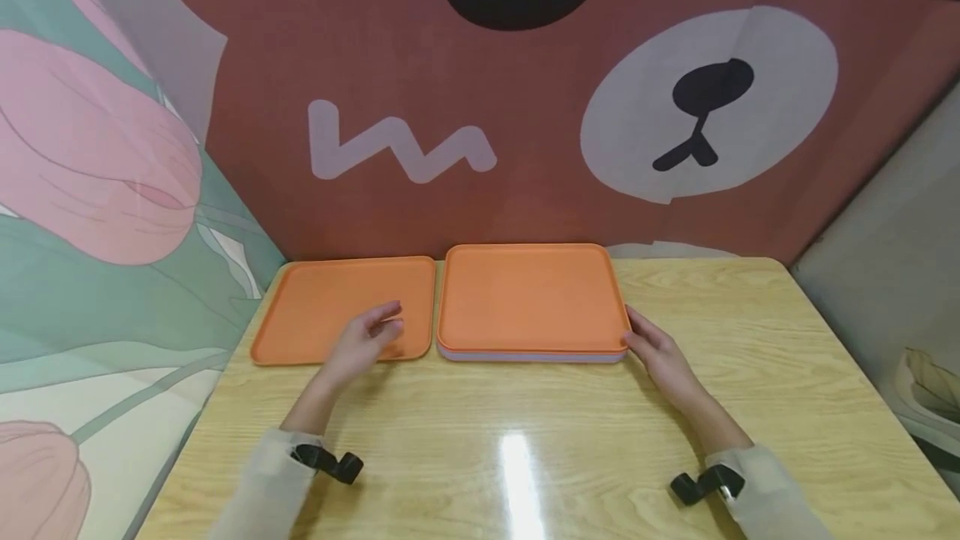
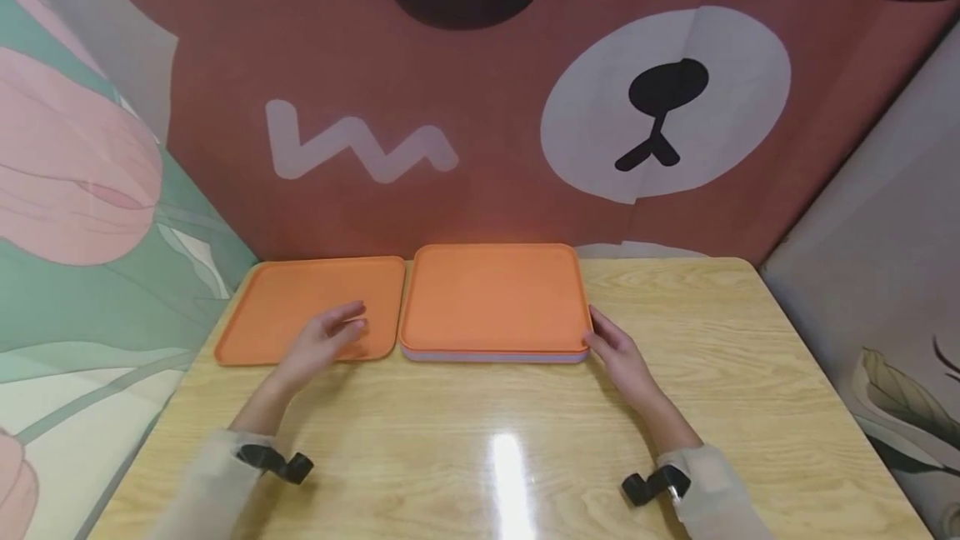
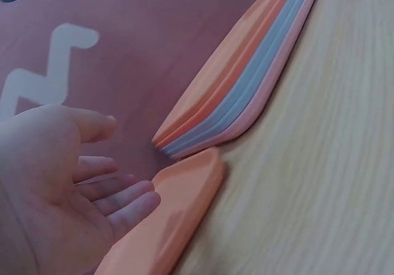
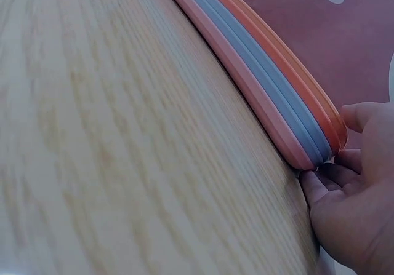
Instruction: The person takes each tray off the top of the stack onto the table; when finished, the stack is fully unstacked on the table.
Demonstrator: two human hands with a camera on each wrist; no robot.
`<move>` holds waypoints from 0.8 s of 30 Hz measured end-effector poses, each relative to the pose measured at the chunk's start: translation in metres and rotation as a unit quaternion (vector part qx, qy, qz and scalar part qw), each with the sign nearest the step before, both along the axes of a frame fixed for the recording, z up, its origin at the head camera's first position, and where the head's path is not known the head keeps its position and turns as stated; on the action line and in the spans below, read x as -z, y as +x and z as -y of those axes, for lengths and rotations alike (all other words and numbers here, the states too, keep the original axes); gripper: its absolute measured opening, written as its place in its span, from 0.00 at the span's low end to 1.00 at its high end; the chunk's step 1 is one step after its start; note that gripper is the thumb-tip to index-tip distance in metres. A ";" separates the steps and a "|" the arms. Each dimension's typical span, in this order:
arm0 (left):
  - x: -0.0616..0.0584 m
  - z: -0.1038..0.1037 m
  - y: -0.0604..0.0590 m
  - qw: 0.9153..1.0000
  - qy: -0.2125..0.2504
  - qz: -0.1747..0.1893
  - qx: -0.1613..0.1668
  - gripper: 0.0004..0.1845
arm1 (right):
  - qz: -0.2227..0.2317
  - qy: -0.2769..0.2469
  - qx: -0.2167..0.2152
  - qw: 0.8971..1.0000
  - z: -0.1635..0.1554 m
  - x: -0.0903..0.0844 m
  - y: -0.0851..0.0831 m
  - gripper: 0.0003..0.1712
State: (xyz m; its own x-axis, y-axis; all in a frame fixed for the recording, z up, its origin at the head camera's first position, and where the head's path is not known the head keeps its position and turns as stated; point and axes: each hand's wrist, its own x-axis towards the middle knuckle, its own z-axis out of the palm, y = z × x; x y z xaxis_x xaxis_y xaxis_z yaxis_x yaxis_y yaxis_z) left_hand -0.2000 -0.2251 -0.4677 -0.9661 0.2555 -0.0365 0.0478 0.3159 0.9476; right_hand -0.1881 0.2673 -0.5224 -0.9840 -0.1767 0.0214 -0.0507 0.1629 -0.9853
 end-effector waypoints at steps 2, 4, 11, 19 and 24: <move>0.005 -0.008 0.001 1.000 0.007 -0.004 0.014 0.31 | -0.004 0.014 0.002 1.000 0.001 0.001 0.000 0.38; 0.009 -0.016 0.002 1.000 0.009 -0.007 0.025 0.33 | -0.011 0.023 0.000 1.000 0.001 0.002 0.000 0.38; 0.026 -0.037 0.005 0.997 0.027 -0.018 0.067 0.45 | -0.015 0.019 -0.003 1.000 0.004 0.003 0.002 0.38; 0.039 -0.053 0.010 0.998 -0.008 -0.042 0.050 0.48 | -0.024 0.046 0.011 0.999 0.011 -0.004 0.004 0.40; 0.041 -0.059 0.008 0.996 -0.036 -0.080 0.033 0.46 | -0.021 0.109 0.038 0.993 0.014 -0.016 0.001 0.37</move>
State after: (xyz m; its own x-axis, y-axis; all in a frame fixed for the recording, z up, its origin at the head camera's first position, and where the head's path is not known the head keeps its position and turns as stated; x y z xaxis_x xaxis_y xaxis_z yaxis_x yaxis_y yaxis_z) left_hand -0.1919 -0.1663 -0.5086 -0.9420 0.3218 0.0957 0.2193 0.3739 0.9012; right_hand -0.1869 0.2534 -0.5069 -0.9936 -0.1078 0.0324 -0.0711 0.3779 -0.9231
